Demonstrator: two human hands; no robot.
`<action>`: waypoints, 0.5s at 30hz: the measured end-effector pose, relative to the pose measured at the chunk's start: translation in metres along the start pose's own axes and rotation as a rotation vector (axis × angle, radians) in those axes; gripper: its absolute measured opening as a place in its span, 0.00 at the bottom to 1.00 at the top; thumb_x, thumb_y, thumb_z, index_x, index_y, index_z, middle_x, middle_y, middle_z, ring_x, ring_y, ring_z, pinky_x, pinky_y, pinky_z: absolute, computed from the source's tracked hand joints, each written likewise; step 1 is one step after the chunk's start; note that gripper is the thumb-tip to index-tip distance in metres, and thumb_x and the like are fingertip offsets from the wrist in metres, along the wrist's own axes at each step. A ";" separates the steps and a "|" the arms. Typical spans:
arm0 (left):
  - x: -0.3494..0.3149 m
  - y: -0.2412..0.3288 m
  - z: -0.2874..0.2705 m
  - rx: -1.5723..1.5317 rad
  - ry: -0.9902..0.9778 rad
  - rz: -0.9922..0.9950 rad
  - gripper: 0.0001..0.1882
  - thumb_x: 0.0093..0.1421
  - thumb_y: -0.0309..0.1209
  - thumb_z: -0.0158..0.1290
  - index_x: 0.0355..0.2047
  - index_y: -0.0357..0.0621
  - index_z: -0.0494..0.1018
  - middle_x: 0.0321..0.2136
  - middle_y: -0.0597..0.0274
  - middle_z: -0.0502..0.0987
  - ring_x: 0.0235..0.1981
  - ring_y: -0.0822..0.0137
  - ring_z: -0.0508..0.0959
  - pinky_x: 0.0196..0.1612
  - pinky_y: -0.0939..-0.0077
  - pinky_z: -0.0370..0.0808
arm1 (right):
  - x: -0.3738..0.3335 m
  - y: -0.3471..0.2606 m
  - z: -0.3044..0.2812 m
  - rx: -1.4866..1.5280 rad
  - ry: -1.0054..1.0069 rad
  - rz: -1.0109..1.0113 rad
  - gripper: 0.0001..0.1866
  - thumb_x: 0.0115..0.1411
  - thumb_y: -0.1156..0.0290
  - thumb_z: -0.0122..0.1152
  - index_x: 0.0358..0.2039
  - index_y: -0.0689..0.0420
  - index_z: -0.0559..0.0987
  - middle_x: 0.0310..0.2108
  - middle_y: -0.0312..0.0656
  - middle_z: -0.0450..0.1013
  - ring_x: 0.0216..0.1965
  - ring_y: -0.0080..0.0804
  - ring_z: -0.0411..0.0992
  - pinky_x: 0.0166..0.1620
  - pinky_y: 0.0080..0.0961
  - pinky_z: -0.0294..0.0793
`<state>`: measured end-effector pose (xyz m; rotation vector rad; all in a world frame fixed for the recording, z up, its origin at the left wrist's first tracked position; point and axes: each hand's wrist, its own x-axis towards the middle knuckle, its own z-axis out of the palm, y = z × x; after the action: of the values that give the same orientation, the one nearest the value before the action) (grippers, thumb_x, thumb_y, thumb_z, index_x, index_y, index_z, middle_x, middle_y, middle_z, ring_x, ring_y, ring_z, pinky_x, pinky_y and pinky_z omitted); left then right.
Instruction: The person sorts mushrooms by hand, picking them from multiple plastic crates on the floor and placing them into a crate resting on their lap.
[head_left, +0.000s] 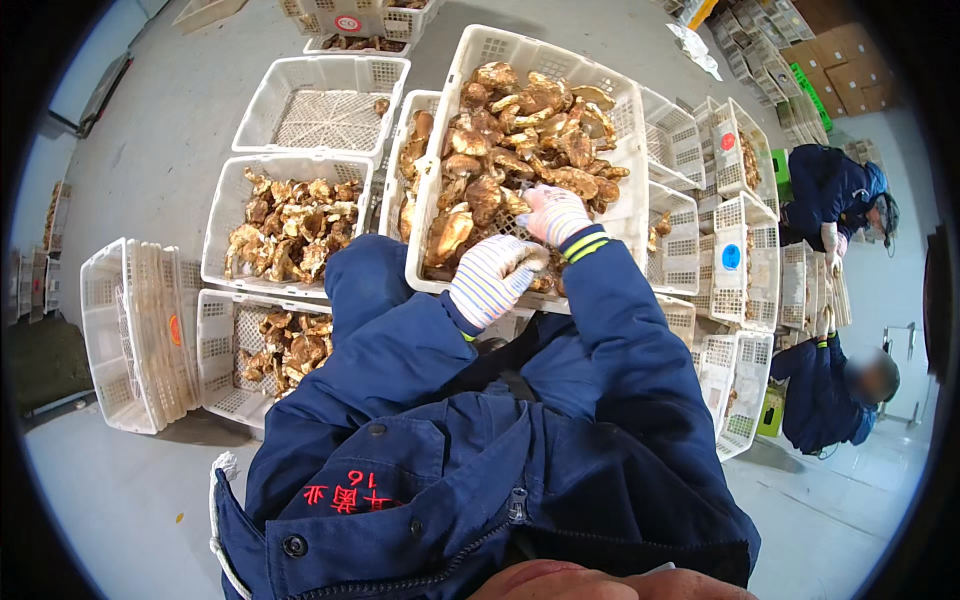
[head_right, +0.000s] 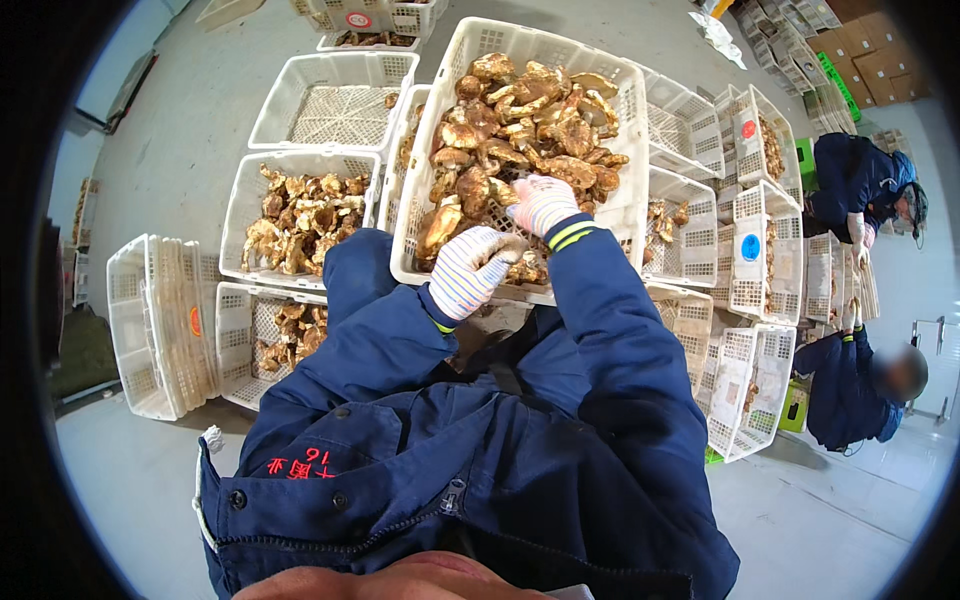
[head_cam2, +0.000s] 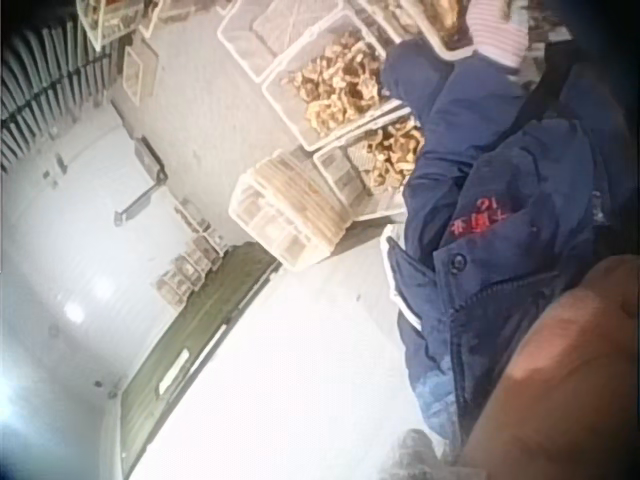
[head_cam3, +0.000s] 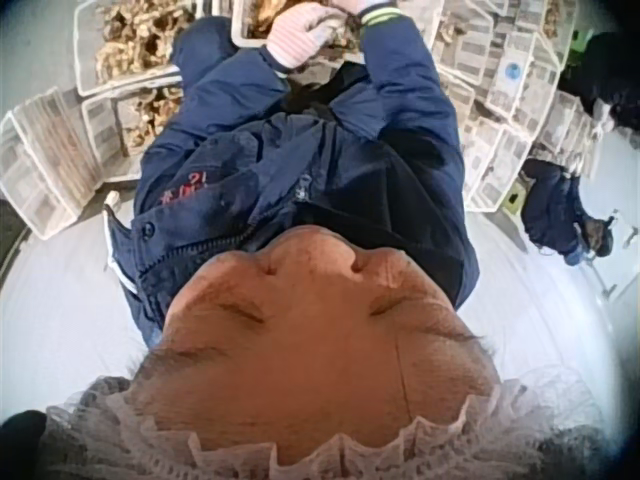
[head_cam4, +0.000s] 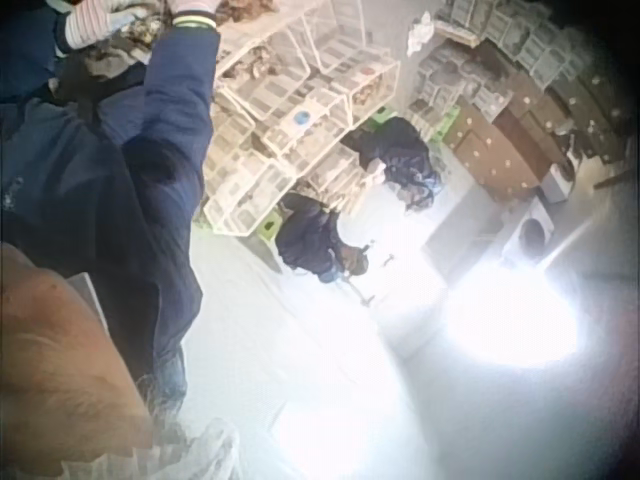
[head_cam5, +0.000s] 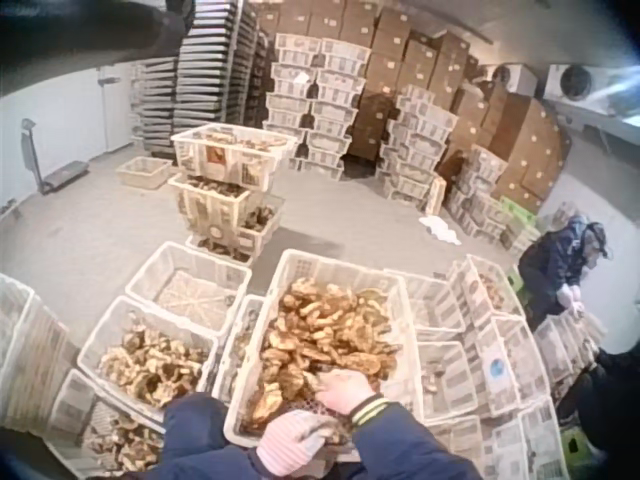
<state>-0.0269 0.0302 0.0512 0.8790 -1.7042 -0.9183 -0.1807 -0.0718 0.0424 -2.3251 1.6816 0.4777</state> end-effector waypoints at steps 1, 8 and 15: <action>0.000 0.001 -0.001 0.009 -0.016 0.004 0.10 0.57 0.32 0.51 0.34 0.38 0.75 0.25 0.55 0.75 0.28 0.60 0.75 0.34 0.73 0.70 | -0.009 0.006 -0.007 -0.002 -0.016 0.044 0.19 0.53 0.55 0.54 0.35 0.58 0.78 0.37 0.49 0.75 0.43 0.43 0.72 0.46 0.34 0.70; 0.012 -0.012 0.006 -0.433 0.023 -0.505 0.17 0.59 0.37 0.50 0.41 0.35 0.73 0.33 0.62 0.77 0.33 0.72 0.74 0.38 0.78 0.70 | -0.099 0.033 0.001 1.905 0.180 0.106 0.18 0.56 0.63 0.55 0.37 0.67 0.74 0.32 0.49 0.75 0.29 0.34 0.75 0.31 0.26 0.76; 0.030 -0.017 0.017 -0.979 -0.046 -0.605 0.21 0.58 0.41 0.53 0.46 0.39 0.70 0.35 0.65 0.74 0.37 0.75 0.71 0.44 0.80 0.67 | -0.093 0.005 0.016 2.538 -0.110 -0.042 0.20 0.58 0.59 0.51 0.42 0.64 0.73 0.29 0.49 0.76 0.24 0.42 0.75 0.25 0.34 0.76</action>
<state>-0.0486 -0.0003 0.0445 0.6675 -0.7906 -1.9456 -0.2142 0.0138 0.0638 -0.2694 0.6568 -0.9987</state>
